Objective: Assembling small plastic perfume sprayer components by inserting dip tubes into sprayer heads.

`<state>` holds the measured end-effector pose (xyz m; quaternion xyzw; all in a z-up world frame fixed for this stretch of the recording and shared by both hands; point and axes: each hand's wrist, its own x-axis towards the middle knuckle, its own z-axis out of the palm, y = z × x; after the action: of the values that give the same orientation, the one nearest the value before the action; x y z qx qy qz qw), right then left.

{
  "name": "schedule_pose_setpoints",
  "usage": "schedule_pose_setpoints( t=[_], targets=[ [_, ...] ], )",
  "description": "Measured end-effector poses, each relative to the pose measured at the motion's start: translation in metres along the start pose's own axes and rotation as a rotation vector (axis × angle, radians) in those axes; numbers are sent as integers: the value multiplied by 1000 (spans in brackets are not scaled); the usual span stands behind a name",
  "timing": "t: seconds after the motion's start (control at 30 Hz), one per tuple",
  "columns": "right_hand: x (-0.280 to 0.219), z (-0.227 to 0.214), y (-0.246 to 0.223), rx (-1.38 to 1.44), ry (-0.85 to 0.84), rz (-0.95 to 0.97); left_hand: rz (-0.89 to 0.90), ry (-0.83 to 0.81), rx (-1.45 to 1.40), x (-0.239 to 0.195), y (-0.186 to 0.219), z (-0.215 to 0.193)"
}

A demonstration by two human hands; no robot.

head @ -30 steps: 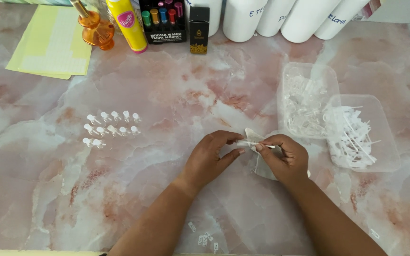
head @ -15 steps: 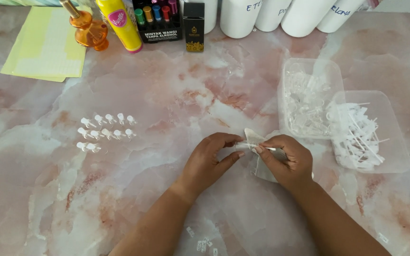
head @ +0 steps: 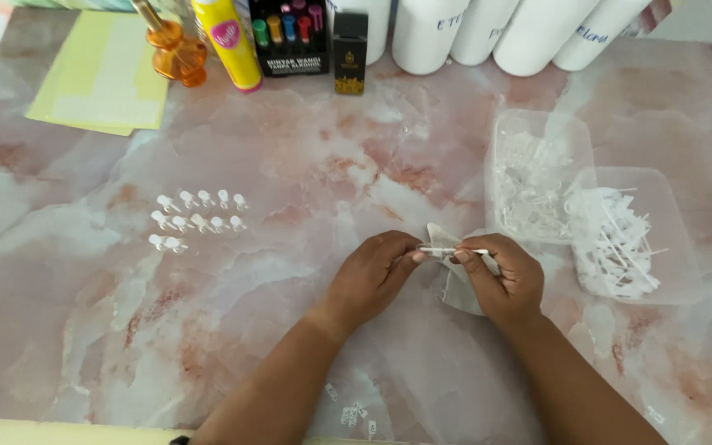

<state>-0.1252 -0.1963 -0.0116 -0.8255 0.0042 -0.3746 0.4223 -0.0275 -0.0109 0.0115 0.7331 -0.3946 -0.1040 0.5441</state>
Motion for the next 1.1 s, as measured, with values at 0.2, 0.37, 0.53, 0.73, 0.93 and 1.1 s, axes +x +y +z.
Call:
schedule_pose_setpoints(
  t=[0.2, 0.37, 0.53, 0.73, 0.93, 1.1],
  targets=[
    [-2, -1, 1, 100, 8, 65, -478, -100, -47, -5, 47, 2],
    [-6, -8, 5, 226, -44, 220, -547, -141, -254, -3, 54, -6],
    [-2, -6, 4, 233, 26, 351, -427, -28, -533, 1, 16, 14],
    [6, -3, -6, 135, 48, 414, -317, 159, -701, -3, -12, 27],
    [4, -2, 1, 185, -26, 573, -187, 229, -539, -4, -11, 14],
    [-11, 8, 19, 399, 99, 554, -188, 123, -639, -7, -29, 20]
  ],
)
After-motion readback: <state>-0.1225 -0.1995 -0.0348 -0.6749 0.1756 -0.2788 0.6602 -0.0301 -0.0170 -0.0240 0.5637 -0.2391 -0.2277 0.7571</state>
